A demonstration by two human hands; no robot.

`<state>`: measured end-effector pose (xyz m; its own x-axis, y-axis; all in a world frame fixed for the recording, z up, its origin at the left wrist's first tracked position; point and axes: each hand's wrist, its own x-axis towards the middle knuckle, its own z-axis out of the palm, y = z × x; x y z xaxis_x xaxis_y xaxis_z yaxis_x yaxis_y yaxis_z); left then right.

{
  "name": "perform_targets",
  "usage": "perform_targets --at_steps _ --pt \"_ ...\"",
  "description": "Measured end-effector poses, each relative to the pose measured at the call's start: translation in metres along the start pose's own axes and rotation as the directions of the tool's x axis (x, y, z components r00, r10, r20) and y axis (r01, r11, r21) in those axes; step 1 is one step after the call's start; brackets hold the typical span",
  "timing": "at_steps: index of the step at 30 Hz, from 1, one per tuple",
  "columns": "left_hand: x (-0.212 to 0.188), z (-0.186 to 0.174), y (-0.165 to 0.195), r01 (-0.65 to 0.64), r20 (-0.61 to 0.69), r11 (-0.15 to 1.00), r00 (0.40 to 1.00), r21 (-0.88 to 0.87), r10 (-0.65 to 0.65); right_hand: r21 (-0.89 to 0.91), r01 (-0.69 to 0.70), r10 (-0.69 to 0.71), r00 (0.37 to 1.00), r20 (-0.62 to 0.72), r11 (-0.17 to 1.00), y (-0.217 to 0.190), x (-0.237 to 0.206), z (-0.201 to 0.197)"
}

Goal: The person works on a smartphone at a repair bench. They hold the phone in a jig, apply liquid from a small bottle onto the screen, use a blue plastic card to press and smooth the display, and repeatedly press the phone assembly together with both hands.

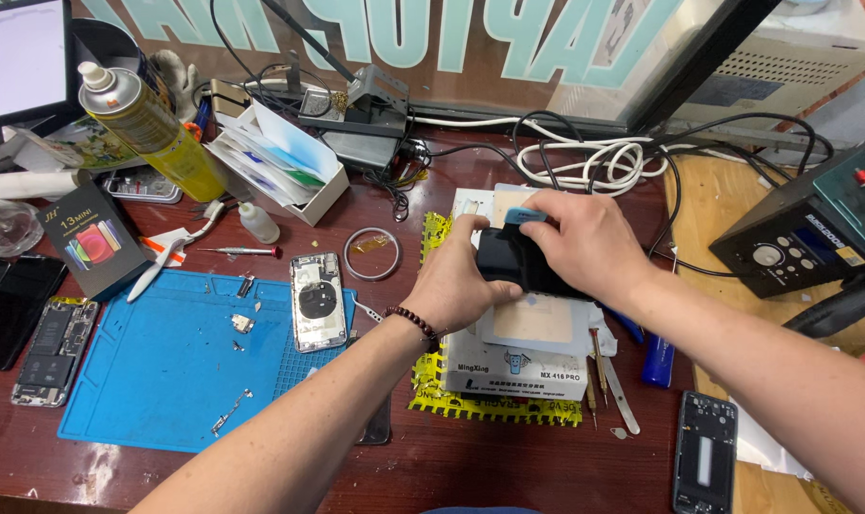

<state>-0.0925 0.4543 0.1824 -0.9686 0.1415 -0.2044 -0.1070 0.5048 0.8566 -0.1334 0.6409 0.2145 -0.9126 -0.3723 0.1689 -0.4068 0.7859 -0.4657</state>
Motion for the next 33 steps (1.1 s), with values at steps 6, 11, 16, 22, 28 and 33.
perform_targets --at_steps 6,11,16,22,28,33 --pt "-0.001 0.002 -0.003 -0.037 -0.022 0.998 0.999 -0.041 0.036 -0.077 0.253 -0.264 0.94 -0.215 0.964 0.0 -0.015 0.013" --pt "0.001 0.002 -0.004 -0.038 -0.013 0.998 0.999 -0.054 0.037 -0.067 0.288 -0.295 0.927 -0.232 0.955 0.002 -0.013 0.015" --pt "0.002 0.003 -0.005 -0.031 -0.007 0.999 0.999 -0.045 0.031 -0.063 0.314 -0.32 0.923 -0.213 0.947 -0.001 -0.009 0.02" --pt "0.003 0.0 -0.004 -0.033 -0.011 0.999 0.999 -0.004 0.033 0.023 0.059 -0.057 0.995 -0.077 0.998 -0.006 0.003 0.017" --pt "0.004 0.0 -0.002 -0.027 -0.008 1.0 1.0 0.013 0.028 0.053 -0.083 0.078 0.993 0.085 0.995 -0.001 0.025 0.01" --pt "0.005 0.001 -0.004 -0.044 -0.011 0.999 0.999 0.0 0.044 0.093 -0.136 0.126 0.986 0.108 0.986 0.004 0.028 0.014"
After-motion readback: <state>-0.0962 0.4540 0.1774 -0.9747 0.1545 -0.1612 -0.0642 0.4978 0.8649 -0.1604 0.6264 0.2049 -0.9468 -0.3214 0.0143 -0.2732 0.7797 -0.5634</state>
